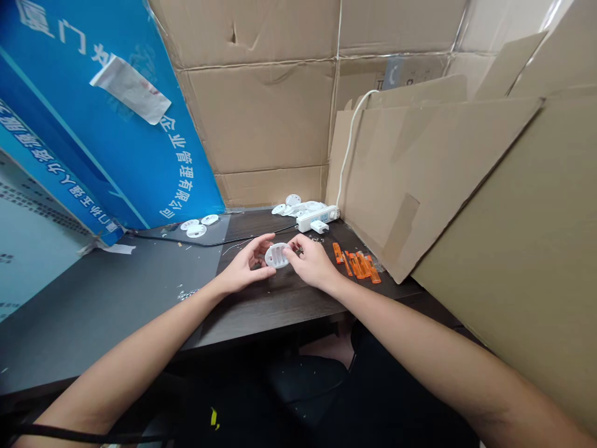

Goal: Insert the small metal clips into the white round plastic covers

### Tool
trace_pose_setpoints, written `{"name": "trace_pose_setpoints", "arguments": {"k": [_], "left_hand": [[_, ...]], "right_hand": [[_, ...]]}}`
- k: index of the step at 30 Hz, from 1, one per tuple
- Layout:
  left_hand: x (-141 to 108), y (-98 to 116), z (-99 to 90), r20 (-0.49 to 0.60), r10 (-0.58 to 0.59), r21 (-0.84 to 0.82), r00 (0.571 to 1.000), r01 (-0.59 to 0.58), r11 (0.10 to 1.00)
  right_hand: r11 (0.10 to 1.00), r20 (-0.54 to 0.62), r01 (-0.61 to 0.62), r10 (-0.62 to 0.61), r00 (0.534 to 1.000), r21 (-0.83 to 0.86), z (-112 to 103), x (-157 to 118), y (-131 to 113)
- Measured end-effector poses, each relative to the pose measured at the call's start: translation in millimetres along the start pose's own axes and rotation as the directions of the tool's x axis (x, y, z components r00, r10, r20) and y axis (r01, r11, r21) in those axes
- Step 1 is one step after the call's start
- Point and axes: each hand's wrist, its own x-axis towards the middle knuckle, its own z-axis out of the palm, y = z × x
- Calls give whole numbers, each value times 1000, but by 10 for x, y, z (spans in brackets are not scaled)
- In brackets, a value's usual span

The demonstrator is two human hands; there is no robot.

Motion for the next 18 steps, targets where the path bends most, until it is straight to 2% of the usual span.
{"name": "trace_pose_setpoints", "arguments": {"k": [3,5,7,12,18], "left_hand": [[2,-10,20,-92,-4,-44,996,0,999],[0,-13,20,-155,38,39,987,-33,999],[-6,-20,8,-172,86,140,981,-62,988],[-28,-57,-40,-121,155,383,980,-98,918],[-33,-102,-79,-45,160,486,986,-118,866]], "right_hand": [[986,-14,116,-118,993,-122,-5,-30,-5],[966,-7,203,-207,978,-160,3,-43,4],[942,7,263,-267,964,-208,15,-50,21],[876,98,340,-326,940,-342,28,-65,46],[813,213,379,-315,925,-442,0,-70,60]]}}
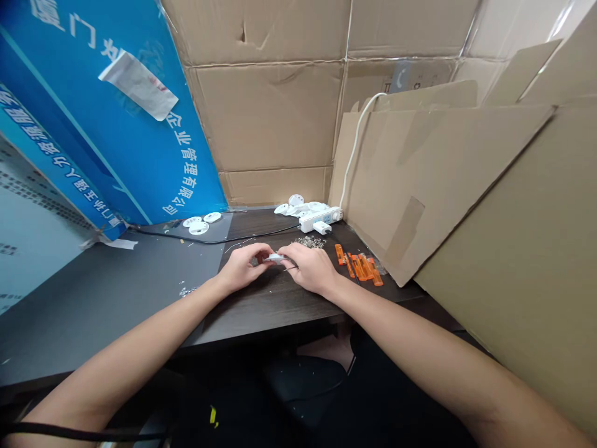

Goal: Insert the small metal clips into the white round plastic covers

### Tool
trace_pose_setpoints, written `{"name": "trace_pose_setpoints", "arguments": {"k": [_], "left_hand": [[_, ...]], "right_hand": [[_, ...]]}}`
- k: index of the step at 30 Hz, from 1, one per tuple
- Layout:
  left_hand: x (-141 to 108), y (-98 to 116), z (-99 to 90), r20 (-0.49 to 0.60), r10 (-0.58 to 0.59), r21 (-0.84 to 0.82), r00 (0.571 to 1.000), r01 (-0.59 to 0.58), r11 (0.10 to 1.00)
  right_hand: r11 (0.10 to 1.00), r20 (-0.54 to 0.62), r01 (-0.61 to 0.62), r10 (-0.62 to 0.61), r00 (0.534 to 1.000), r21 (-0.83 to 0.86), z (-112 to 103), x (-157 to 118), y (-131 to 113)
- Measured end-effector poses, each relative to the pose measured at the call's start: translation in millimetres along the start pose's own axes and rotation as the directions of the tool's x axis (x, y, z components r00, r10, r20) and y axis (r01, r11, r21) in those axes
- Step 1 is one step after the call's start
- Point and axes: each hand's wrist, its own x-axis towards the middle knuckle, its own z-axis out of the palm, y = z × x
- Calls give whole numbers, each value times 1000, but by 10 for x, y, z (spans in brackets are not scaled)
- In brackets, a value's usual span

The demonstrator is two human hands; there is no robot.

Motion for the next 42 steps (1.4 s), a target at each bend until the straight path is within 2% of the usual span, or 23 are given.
{"name": "trace_pose_setpoints", "arguments": {"k": [10,21,28,31,33,35,36,37,38,39,40,42], "left_hand": [[-21,6,17,51,8,-17,999,-7,1000],[-24,-37,54,22,13,-40,1000,-13,999],[-41,-12,48,33,-5,-57,999,6,998],[-36,39,66,32,-22,-61,999,24,998],[22,3,9,27,-44,-27,999,44,999],[144,-152,-175,-29,-131,64,991,133,989],[222,-277,-324,-96,-219,128,971,231,965],[303,-427,-506,-179,-329,189,927,361,913],[380,-592,-712,-263,-474,237,840,532,813],[444,-760,-925,-325,-618,274,716,696,663],[492,-920,-1132,-364,-676,285,641,767,575],[533,-1181,-1473,-412,-739,287,534,845,451]], "right_hand": [[999,53,7,-9,999,39,15,-1,26],[986,81,12,-26,996,169,47,48,30],[994,94,-20,10,996,111,134,9,-2],[990,86,-38,27,996,136,159,15,9],[984,77,-78,67,995,159,160,32,3],[982,75,-125,115,991,144,146,49,-28],[984,87,-136,126,988,118,134,53,-52],[988,113,-131,121,986,83,122,54,-82],[993,153,-113,105,983,44,111,50,-115],[996,199,-85,82,977,3,104,41,-149],[998,241,-56,63,969,-38,101,30,-181],[993,314,7,30,949,-117,106,5,-235]]}}
